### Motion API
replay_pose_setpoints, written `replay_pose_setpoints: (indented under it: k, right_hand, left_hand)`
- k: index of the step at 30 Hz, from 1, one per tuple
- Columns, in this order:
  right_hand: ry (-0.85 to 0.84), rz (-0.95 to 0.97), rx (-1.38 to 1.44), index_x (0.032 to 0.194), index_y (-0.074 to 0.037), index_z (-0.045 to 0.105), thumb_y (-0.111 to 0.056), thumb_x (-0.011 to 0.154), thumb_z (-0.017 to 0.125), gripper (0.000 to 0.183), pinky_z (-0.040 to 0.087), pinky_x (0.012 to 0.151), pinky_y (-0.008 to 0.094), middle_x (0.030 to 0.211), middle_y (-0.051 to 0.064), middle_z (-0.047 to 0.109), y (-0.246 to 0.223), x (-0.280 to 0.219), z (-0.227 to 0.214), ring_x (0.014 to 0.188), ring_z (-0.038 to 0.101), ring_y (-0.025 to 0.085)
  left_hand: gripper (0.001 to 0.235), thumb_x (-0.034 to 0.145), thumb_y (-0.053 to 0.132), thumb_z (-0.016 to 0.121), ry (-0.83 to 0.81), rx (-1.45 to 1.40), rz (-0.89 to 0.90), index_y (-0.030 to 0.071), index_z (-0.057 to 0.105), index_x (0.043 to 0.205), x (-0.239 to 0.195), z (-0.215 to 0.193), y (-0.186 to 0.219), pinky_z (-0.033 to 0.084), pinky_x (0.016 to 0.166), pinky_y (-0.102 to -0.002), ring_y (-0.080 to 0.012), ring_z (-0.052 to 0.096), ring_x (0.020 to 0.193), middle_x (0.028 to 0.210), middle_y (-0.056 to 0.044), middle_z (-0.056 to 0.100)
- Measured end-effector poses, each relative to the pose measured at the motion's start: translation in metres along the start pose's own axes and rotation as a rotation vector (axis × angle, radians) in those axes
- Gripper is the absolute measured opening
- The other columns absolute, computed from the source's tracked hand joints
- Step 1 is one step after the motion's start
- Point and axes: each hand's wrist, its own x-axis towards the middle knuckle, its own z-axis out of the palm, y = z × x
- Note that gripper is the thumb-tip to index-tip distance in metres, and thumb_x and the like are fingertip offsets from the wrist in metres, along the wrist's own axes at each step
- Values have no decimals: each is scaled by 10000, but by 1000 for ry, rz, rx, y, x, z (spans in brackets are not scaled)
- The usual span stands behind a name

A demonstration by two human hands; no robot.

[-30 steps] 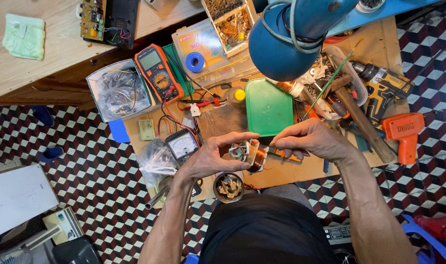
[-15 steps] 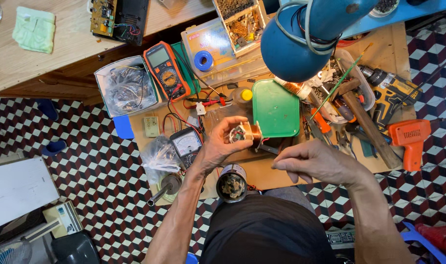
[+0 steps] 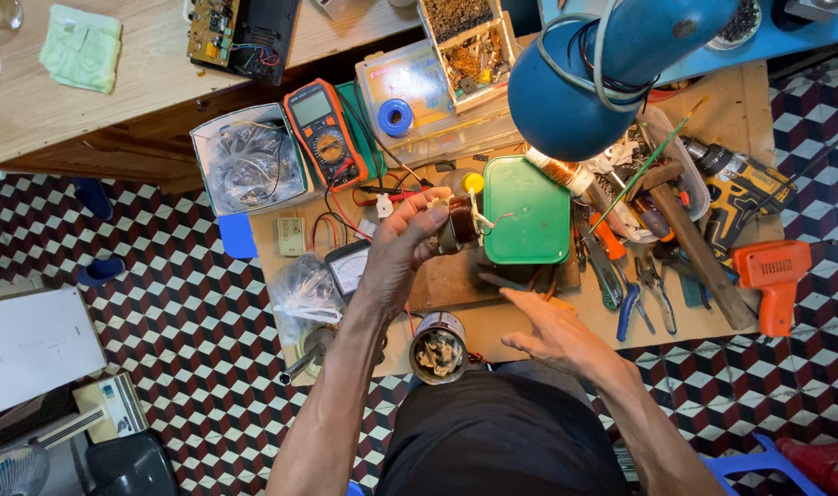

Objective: The person works on a small copper-wound coil assembly at a cluttered workbench. They apply a liquid from a bottle using a brush to the coil, then use pliers to trim or adjust wires. The person handles the coil and tools throughout the clip.

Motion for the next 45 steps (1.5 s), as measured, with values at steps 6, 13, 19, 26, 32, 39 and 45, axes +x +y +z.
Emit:
replay_pose_setpoints:
  k: [6, 13, 19, 26, 32, 39, 45]
  right_hand:
    - [230, 229, 257, 1582, -91, 337, -303, 769, 782, 951, 574, 535, 280, 1599, 170, 384, -74, -12, -62, 631, 630, 161]
    - [141, 202, 1063, 1429, 0, 503, -167, 943, 654, 536, 500, 460, 209, 951, 195, 762, -95, 23, -70, 535, 600, 80]
    - [114, 206, 985, 985, 17, 760, -142, 988, 638, 201, 451, 465, 195, 711, 71, 699, -61, 22, -57, 532, 559, 57]
    - [182, 168, 955, 1019, -22, 746, -179, 996, 649, 186, 383, 473, 193, 763, 7, 674, -64, 46, -90, 550, 493, 33]
    - [265, 188, 386, 985, -47, 760, -247, 981, 648, 230, 414, 488, 248, 723, -3, 678, -110, 18, -131, 565, 511, 53]
    - [-62, 440, 260, 927, -82, 762, -327, 964, 648, 273, 457, 482, 331, 614, 58, 660, -129, -13, -109, 500, 552, 144]
    - [-156, 264, 287, 949, -74, 751, -277, 938, 641, 231, 548, 568, 323, 657, 44, 708, -88, -21, -41, 601, 678, 147]
  left_hand:
    - [569, 886, 293, 761, -17, 137, 58, 56, 609, 1381, -12, 2, 7, 433, 797, -241, -89, 543, 913, 1079, 0, 653]
    - [584, 856, 291, 783, -77, 223, 112, 91, 605, 1375, -35, 7, 12, 474, 1031, -310, -121, 569, 1244, 1314, -48, 624]
    - [615, 850, 275, 777, -141, 163, 64, 88, 603, 1409, -50, 3, 15, 405, 1137, -358, -181, 523, 1355, 1398, -79, 636]
    - [675, 762, 288, 830, -368, 287, -103, 90, 639, 1378, -69, -2, 23, 598, 1009, -395, -229, 709, 1152, 1261, -88, 723]
    - [592, 749, 281, 835, -250, 845, 24, 143, 664, 1299, -55, -14, -1, 569, 940, -292, -157, 728, 1067, 1150, -58, 769]
    - [586, 782, 208, 831, 55, 543, 167, 72, 584, 1296, -27, -26, -39, 552, 946, -289, -149, 669, 1121, 1219, -99, 692]
    - [588, 843, 266, 810, 54, 239, 177, 49, 549, 1323, -17, -43, -42, 552, 925, -268, -143, 663, 1074, 1191, -90, 666]
